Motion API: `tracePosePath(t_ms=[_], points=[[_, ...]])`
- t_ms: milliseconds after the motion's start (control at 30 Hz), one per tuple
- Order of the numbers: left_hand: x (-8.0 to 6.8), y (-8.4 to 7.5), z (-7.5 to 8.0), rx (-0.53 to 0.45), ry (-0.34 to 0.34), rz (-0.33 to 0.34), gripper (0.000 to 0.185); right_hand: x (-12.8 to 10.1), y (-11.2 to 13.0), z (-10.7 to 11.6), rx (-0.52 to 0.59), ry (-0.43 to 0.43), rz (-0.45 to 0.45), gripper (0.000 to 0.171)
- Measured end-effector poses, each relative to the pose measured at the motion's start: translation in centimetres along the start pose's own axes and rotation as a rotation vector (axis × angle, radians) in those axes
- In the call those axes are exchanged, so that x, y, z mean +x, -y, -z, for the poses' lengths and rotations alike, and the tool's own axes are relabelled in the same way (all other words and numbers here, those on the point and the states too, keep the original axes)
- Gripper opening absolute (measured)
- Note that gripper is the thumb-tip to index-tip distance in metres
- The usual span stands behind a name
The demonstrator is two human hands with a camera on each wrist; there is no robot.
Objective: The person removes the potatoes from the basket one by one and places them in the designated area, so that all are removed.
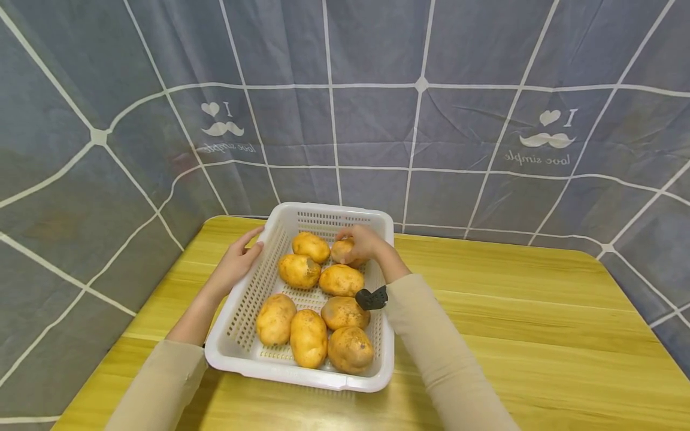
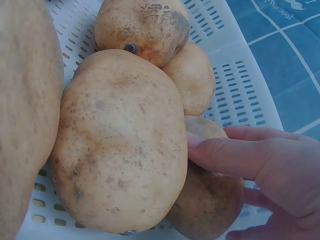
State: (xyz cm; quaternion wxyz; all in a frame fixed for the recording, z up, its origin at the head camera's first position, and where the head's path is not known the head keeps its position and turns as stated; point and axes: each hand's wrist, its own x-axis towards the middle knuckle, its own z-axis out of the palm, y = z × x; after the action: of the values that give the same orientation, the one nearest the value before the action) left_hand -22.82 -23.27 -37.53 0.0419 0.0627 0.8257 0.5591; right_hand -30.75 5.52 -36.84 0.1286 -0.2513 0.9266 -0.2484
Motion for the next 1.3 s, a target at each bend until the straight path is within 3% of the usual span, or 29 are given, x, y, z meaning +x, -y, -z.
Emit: tracePosePath(t_ms=[333, 600, 767, 1300], points=[[0.07, 0.08, -0.04, -0.004, 0.001, 0.004, 0.053, -0.30, 0.22, -0.16, 0.024, -0.057, 0.007, 0.043], [0.08, 0.23, -0.04, -0.005, -0.003, 0.001, 0.053, -0.44, 0.25, -0.31, -0.024, -0.035, 0.022, 0.051], [-0.01, 0.13, -0.04, -0.016, -0.002, 0.000, 0.053, -0.42, 0.33, -0.30, 0.009, -0.044, 0.007, 0.052], [0.27, 0.42, -0.02, -0.003, -0.002, -0.009, 0.053, -0.45, 0.34, -0.22, 0.080, -0.127, 0.084, 0.056]])
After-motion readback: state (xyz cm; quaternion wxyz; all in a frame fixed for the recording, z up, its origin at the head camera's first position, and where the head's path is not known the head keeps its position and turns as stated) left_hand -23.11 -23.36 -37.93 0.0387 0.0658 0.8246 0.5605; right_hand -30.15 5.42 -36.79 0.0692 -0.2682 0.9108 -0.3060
